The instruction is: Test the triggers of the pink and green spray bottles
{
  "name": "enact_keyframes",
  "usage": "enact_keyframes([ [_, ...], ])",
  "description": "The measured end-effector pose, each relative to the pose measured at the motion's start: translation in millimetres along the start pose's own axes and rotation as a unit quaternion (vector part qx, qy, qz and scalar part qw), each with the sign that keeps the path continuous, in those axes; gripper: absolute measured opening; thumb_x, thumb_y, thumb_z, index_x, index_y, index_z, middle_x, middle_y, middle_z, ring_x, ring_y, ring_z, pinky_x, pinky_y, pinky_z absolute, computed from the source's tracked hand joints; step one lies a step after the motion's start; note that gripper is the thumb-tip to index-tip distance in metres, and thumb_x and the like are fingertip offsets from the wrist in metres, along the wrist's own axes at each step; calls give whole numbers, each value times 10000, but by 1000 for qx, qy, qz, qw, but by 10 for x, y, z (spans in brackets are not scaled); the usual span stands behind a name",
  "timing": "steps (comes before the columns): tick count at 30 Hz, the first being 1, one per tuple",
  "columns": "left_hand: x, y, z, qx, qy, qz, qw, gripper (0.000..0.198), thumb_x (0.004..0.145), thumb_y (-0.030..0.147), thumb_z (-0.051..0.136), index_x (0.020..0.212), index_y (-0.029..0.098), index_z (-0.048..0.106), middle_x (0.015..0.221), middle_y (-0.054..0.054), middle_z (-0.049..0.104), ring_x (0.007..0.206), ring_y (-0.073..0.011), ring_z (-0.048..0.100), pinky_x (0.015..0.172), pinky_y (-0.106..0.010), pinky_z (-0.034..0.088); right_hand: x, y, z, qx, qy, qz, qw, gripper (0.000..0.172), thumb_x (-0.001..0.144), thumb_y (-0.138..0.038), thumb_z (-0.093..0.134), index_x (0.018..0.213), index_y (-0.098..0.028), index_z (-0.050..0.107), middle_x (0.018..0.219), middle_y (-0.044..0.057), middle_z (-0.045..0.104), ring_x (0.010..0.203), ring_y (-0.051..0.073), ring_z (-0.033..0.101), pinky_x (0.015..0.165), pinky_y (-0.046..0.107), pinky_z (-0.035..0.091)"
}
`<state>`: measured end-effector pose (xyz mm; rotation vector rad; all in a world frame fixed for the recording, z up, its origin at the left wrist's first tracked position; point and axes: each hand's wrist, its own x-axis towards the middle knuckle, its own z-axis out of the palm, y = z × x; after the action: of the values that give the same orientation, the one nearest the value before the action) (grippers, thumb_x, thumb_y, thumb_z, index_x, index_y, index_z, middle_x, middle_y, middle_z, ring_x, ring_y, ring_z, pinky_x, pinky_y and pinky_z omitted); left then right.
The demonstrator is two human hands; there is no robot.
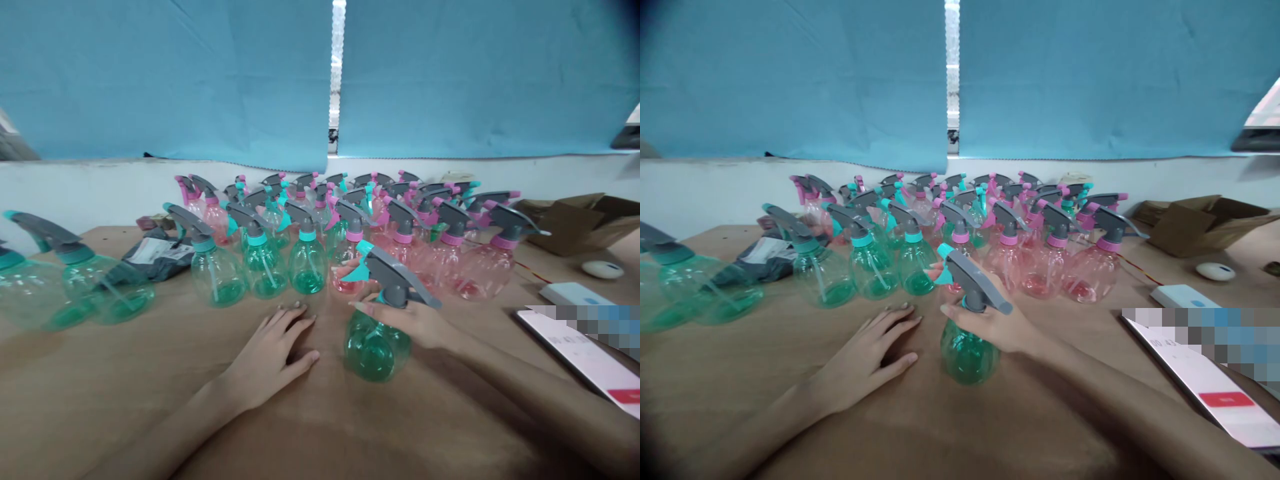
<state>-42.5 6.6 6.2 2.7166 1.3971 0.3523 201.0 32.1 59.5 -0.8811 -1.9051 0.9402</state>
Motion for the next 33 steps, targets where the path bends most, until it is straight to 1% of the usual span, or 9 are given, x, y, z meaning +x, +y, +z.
enact_keyframes([
  [7, 1, 2, -9, -5, 4, 0, 1000, 470, 900, 462, 459, 1306, 228, 427, 1359, -92, 422, 1239, -274, 375, 1009, -446, 297, -9, -6, -3, 0, 15, 40, 999, 125, 718, -370, 621, 751, -250, 637, 710, -7, 639, 686, 152, 607, 614, 291, 510],
  [11, -3, -16, 7, -1, 6, 2, 1000, 475, 900, 465, 458, 1312, 233, 418, 1356, -89, 424, 1240, -267, 374, 1012, -441, 299, -5, -13, 1, 2, -8, 34, 999, 159, 737, -385, 578, 726, -237, 636, 676, -4, 620, 699, 160, 586, 648, 313, 500],
  [15, -4, -17, 9, 1, 4, 3, 1000, 473, 899, 470, 458, 1299, 221, 431, 1356, -93, 425, 1240, -268, 373, 1014, -443, 297, -12, 16, 4, -17, 3, 46, 999, 182, 745, -390, 566, 746, -226, 644, 726, 8, 630, 721, 164, 581, 656, 321, 493],
  [19, -1, -11, 2, -3, 5, -1, 1000, 477, 896, 470, 465, 1297, 212, 434, 1361, -95, 422, 1244, -269, 370, 1023, -441, 287, -11, 9, 7, -10, -1, 30, 1000, 164, 746, -373, 563, 759, -234, 651, 744, 9, 641, 767, 172, 597, 707, 331, 499],
  [22, 0, -12, 2, -1, 1, -3, 1000, 482, 896, 469, 468, 1302, 212, 429, 1371, -92, 412, 1254, -270, 358, 1027, -444, 282, -2, -33, 4, -2, 0, 35, 999, 144, 737, -351, 556, 732, -233, 637, 710, 7, 631, 715, 172, 602, 660, 331, 515],
  [25, 0, -14, 3, 4, -2, -4, 1000, 486, 899, 475, 459, 1308, 215, 421, 1374, -94, 408, 1256, -268, 354, 1024, -445, 286, 5, -94, -5, 10, 12, 27, 1000, 45, 723, -265, 568, 735, -240, 603, 736, -3, 624, 731, 166, 619, 649, 299, 528],
  [27, -2, -15, 3, 5, -4, -4, 1000, 482, 902, 475, 453, 1306, 215, 423, 1372, -94, 410, 1255, -266, 356, 1021, -443, 290, 6, -133, -14, 26, 15, 10, 1000, 79, 711, -209, 581, 778, -251, 584, 790, -9, 631, 784, 162, 630, 674, 268, 533],
  [30, -3, -18, 2, 6, -6, -2, 1000, 478, 904, 475, 448, 1303, 213, 426, 1372, -93, 410, 1255, -267, 355, 1024, -447, 284, 1, -159, -28, 36, 13, -5, 999, 130, 697, -189, 585, 808, -254, 567, 839, -5, 639, 802, 165, 637, 671, 255, 538],
  [33, -1, -24, 6, 6, -5, 0, 1000, 485, 906, 481, 441, 1307, 209, 420, 1378, -93, 403, 1263, -263, 344, 1029, -440, 279, -5, -127, -40, 32, 4, -9, 999, 86, 705, -197, 575, 775, -248, 572, 745, -13, 623, 737, 165, 638, 635, 269, 538],
])
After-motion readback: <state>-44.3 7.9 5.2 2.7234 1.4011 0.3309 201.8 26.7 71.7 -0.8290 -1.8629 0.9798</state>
